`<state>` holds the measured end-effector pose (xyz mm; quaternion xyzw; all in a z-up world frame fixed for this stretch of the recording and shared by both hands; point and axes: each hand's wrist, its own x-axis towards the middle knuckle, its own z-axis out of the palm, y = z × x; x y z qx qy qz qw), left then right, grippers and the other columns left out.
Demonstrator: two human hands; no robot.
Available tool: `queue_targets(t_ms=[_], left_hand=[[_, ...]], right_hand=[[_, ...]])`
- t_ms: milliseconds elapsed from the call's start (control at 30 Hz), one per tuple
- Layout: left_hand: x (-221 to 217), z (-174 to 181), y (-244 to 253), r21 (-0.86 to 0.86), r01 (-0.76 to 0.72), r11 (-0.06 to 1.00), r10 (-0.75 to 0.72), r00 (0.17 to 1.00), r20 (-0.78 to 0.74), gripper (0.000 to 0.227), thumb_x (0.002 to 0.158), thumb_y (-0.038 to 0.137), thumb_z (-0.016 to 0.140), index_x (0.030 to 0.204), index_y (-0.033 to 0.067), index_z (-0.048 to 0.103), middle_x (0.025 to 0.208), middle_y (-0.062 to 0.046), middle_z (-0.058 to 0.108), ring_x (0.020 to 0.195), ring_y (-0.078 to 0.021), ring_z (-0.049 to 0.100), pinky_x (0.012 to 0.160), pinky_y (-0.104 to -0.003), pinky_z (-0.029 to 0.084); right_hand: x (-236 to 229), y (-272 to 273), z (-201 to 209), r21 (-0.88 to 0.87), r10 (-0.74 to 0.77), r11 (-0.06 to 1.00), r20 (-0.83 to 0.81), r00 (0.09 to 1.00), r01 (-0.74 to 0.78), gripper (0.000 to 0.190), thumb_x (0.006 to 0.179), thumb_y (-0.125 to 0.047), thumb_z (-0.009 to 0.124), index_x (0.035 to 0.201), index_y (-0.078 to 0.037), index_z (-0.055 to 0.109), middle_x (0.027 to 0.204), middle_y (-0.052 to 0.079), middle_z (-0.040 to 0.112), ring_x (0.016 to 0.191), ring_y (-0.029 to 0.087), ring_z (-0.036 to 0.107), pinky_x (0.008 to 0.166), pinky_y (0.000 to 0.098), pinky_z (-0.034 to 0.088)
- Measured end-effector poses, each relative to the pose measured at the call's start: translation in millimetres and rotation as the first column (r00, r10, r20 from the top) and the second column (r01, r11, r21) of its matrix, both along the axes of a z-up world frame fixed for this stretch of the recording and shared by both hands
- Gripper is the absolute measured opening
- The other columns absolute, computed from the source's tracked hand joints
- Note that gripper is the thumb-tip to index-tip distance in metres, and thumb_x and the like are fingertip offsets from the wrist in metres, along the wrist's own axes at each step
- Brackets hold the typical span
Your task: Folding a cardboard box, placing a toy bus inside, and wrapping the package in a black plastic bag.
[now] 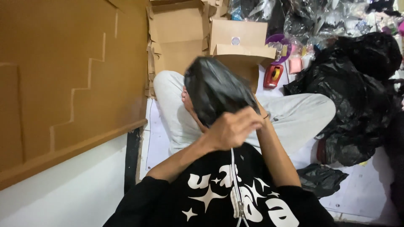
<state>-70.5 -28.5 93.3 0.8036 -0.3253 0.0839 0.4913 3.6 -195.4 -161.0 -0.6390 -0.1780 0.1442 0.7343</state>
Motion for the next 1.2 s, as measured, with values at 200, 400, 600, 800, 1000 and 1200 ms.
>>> queue_targets(t_ms=[200, 400, 600, 800, 1000, 1200], left_hand=[[-11.1, 91.5, 4.3, -0.274, 0.166, 0.947, -0.291, 0.804, -0.519, 0.021, 0.105, 0.024, 0.057, 0.117, 0.007, 0.062, 0.094, -0.019, 0.069, 0.088, -0.0412, 0.07, 0.076, -0.047, 0.056], [3.5, 115.0, 28.8, -0.268, -0.503, 0.822, 0.509, 0.859, -0.054, 0.033, 0.098, 0.038, 0.062, 0.111, 0.0089, 0.068, 0.095, -0.004, 0.075, 0.095, -0.0204, 0.074, 0.099, -0.031, 0.049], [64.7, 59.0, 34.5, -0.529, -0.246, 0.812, -0.08, 0.851, -0.519, 0.067, 0.105, 0.039, 0.067, 0.16, 0.0123, 0.039, 0.161, -0.015, 0.043, 0.15, -0.025, 0.037, 0.13, -0.042, 0.025], [75.3, 54.2, 9.0, -0.862, -0.348, 0.368, -0.455, 0.741, -0.494, 0.064, 0.101, 0.015, 0.069, 0.157, 0.0021, 0.041, 0.146, -0.018, 0.059, 0.13, -0.022, 0.06, 0.112, -0.037, 0.051], [57.7, -17.2, -8.2, -0.783, -0.609, 0.125, -0.566, 0.605, -0.561, 0.04, 0.104, 0.027, 0.069, 0.138, 0.0088, 0.062, 0.131, -0.014, 0.069, 0.117, -0.0264, 0.069, 0.102, -0.043, 0.057], [64.2, -5.4, -8.8, -0.713, -0.697, 0.078, -0.605, 0.535, -0.589, 0.042, 0.1, 0.036, 0.073, 0.131, 0.0088, 0.068, 0.13, -0.017, 0.069, 0.117, -0.0262, 0.069, 0.101, -0.044, 0.057]], right_hand=[[10.5, 0.7, 18.2, -0.07, -0.02, 0.997, 0.064, 0.998, 0.024, 0.077, 0.08, -0.039, 0.088, 0.135, 0.002, 0.055, 0.131, 0.019, 0.057, 0.123, 0.026, 0.051, 0.107, 0.0425, 0.041], [4.1, -0.9, 40.6, -0.131, -0.037, 0.99, 0.125, 0.991, 0.053, 0.068, 0.081, -0.037, 0.088, 0.13, 0.0, 0.058, 0.126, 0.017, 0.059, 0.119, 0.027, 0.054, 0.103, 0.0421, 0.043], [-11.2, -5.1, 67.3, -0.187, -0.063, 0.978, 0.181, 0.982, 0.097, 0.06, 0.083, -0.034, 0.088, 0.125, -0.001, 0.061, 0.121, 0.016, 0.062, 0.114, 0.027, 0.057, 0.1, 0.0416, 0.045], [-39.9, -38.8, 72.3, -0.238, -0.11, 0.957, 0.237, 0.965, 0.168, 0.052, 0.084, -0.032, 0.087, 0.12, -0.003, 0.064, 0.115, 0.014, 0.064, 0.11, 0.028, 0.06, 0.096, 0.0412, 0.047], [-22.9, -9.5, 130.9, -0.292, -0.143, 0.93, 0.264, 0.954, 0.221, 0.044, 0.086, -0.029, 0.087, 0.115, -0.004, 0.066, 0.11, 0.013, 0.067, 0.105, 0.028, 0.063, 0.093, 0.0408, 0.049], [-11.9, 4.1, 194.8, -0.345, -0.174, 0.896, 0.308, 0.935, 0.28, 0.035, 0.087, -0.027, 0.087, 0.11, -0.005, 0.069, 0.104, 0.011, 0.069, 0.101, 0.029, 0.066, 0.089, 0.0404, 0.051]])
